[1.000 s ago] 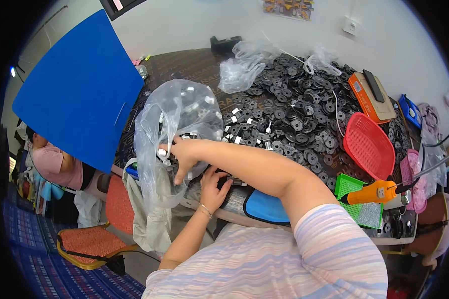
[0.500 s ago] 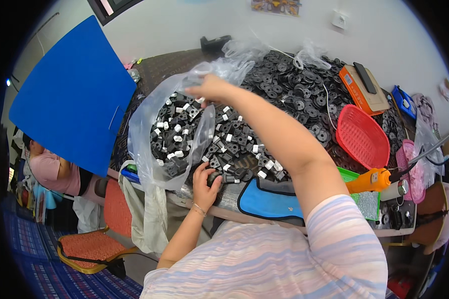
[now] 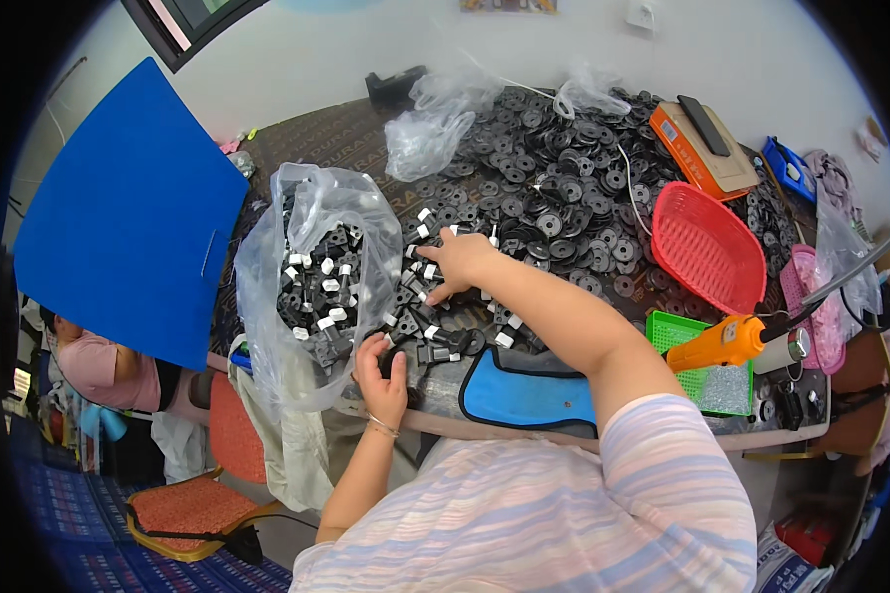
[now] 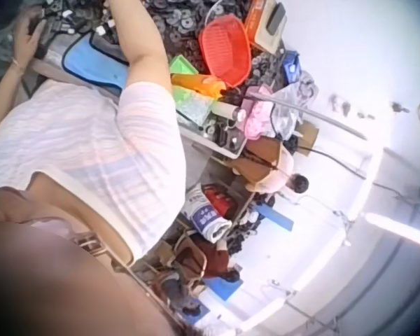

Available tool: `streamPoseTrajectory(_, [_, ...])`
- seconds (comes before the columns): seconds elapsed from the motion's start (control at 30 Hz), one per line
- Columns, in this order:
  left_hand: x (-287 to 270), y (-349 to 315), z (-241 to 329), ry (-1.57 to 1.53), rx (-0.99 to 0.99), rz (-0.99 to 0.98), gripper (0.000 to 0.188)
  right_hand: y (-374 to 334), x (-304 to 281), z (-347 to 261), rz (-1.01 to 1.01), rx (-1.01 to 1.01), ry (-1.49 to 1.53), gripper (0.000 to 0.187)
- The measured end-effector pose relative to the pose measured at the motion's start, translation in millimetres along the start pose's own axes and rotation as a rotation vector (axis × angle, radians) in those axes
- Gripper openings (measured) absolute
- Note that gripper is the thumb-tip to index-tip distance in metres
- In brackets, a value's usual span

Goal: The recorder sorts small plastic and metal components on a workbench and places them into a clear plastic bag.

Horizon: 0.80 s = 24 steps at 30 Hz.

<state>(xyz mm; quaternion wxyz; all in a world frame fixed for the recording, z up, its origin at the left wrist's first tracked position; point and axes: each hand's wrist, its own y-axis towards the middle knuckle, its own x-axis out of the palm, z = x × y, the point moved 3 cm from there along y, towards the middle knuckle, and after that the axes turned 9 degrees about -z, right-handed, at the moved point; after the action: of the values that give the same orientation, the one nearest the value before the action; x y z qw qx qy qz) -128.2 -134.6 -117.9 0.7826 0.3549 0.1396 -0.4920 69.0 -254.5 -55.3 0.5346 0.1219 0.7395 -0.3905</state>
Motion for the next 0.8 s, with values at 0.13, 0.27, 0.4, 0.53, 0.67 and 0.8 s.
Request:
streamPoseTrajectory(0.13, [-4.0,-15.7,2.5,-0.056,0.011,-0.034,0.023,-7.1,-2.7,11.6,0.059,-0.179,0.067,0.058])
streamPoseTrajectory(0.27, [-2.5,-14.6,12.1,-0.118,-0.015,-0.109,0.024,-8.0,10.4,29.5,-0.056,-0.312,0.744,0.054])
streamPoseTrajectory(0.4, [3.9,13.1,16.0,0.092,0.109,-0.296,0.065,-23.6,16.2,34.5,-0.237,-0.425,1.203,0.047])
streamPoseTrajectory(0.53, [14.3,37.6,24.7,0.261,0.184,-0.417,0.089,-44.8,10.7,52.4,-0.097,-0.416,1.259,0.045])
streamPoseTrajectory(0.67, [30.6,55.4,26.9,0.303,0.147,-0.552,0.096,-84.3,0.1,99.0,0.341,0.084,0.686,0.051])
streamPoseTrajectory(0.8, [34.7,73.1,43.4,0.479,0.129,-0.701,0.117,-98.8,13.5,96.8,0.218,0.366,0.190,0.067])
